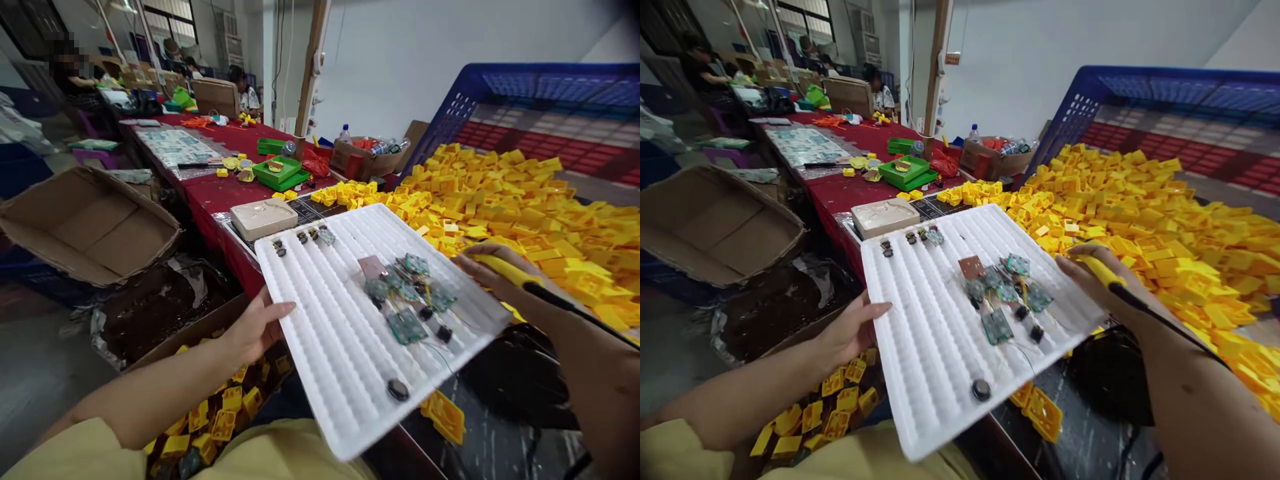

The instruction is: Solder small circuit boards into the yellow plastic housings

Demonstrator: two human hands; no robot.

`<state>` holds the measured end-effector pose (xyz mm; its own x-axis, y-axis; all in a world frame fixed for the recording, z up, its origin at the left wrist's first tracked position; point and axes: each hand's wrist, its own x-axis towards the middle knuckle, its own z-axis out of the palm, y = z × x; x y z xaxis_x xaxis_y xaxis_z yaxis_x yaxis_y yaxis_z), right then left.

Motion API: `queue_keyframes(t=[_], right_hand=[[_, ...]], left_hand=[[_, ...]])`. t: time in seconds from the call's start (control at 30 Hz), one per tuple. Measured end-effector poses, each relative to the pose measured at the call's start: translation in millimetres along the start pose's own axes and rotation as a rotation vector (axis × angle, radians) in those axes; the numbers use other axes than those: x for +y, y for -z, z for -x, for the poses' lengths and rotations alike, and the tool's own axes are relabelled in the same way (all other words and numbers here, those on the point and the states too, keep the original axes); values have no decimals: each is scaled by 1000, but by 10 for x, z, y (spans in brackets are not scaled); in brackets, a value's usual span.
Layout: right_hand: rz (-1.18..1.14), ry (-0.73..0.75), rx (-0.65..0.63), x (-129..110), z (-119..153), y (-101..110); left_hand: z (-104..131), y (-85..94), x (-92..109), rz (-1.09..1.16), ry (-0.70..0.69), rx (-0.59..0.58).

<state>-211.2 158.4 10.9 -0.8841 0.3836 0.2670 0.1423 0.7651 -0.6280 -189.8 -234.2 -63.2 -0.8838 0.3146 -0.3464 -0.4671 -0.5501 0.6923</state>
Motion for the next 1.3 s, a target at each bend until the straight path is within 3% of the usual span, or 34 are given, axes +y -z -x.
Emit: queue_keyframes(t=[0.13, 0.27, 0.37, 0.63, 0.73, 0.83, 1.0, 1.13, 1.3], right_hand=[[154, 54, -114, -1, -23, -11], [247, 36, -94, -19, 4, 18], [287, 43, -68, -45, 48, 33], [317, 108, -97, -52, 206, -3], [307, 151, -116, -80, 244, -27], [325, 174, -116, -118, 255, -65], [352, 204, -138, -152, 249, -153], [365, 201, -181, -108, 241, -176], [386, 162, -169, 59, 168, -99]], left_hand=[[213, 68, -180, 41, 88, -175], [129, 221, -26, 132, 273, -368], [-101, 307, 136, 201, 373, -340], [-588, 347, 166, 249, 208, -151], [-714, 369, 293, 193, 201, -188], [-891, 325, 494, 37, 292, -242], [-1182, 82, 706, -359, 487, -369], [-1259, -150, 666, -673, 370, -312], [-1194, -422, 692, -742, 0, -188]])
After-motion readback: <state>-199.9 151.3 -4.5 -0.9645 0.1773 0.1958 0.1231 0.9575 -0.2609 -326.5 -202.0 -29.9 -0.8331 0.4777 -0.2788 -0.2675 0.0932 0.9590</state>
